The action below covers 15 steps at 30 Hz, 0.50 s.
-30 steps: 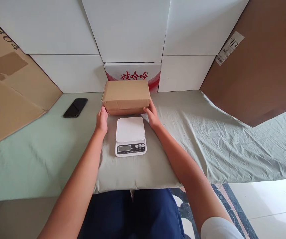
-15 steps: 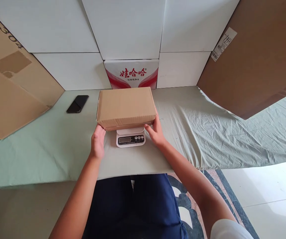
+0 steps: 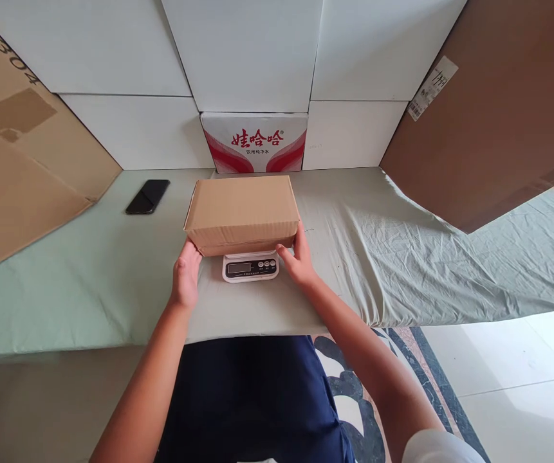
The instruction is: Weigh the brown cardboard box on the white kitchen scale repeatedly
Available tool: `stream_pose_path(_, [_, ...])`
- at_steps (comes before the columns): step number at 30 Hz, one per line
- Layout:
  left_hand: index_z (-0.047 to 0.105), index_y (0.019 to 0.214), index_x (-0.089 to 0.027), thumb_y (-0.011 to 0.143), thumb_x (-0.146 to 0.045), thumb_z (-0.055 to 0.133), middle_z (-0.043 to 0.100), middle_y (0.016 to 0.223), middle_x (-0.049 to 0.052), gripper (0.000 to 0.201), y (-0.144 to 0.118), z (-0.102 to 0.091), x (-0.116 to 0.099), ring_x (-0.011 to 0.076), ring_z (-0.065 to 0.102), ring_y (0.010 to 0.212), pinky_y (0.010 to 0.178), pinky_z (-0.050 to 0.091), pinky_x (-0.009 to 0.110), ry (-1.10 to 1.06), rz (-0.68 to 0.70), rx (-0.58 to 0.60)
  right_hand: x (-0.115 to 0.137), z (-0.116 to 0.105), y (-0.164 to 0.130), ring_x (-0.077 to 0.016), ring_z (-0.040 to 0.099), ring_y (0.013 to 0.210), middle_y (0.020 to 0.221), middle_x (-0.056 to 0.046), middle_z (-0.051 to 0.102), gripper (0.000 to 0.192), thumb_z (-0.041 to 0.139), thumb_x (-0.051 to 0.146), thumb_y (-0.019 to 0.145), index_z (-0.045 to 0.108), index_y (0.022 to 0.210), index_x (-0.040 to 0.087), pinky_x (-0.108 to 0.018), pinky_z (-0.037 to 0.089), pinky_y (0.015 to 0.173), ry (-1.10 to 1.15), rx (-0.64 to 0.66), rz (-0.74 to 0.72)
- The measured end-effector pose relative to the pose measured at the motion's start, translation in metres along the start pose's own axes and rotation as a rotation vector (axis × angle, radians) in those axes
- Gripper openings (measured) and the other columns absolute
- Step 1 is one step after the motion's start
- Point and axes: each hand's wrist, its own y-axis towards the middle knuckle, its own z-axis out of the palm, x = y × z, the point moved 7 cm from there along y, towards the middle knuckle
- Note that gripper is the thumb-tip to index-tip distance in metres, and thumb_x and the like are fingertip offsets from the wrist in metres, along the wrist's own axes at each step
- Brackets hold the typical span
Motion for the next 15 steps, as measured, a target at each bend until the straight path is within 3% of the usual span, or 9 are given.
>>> stream_pose_path(15, [0.049,0.155,-0.026,0.088,-0.083,0.041,0.044,0.166,0.011,0.088,0.0002,0.0026,-0.0006,0.0341,0.035,0.157,0.127,0.032,0.047,-0.006,0.006,0.005,-0.0085,-0.0036,0.0009,-0.0333,0.053,0.135,0.149,-0.008,0.057,0.076,0.064,0.062,0.088,0.040,0.153,0.031,-0.052,0.046,0.116,-0.009,-0.013,0.013])
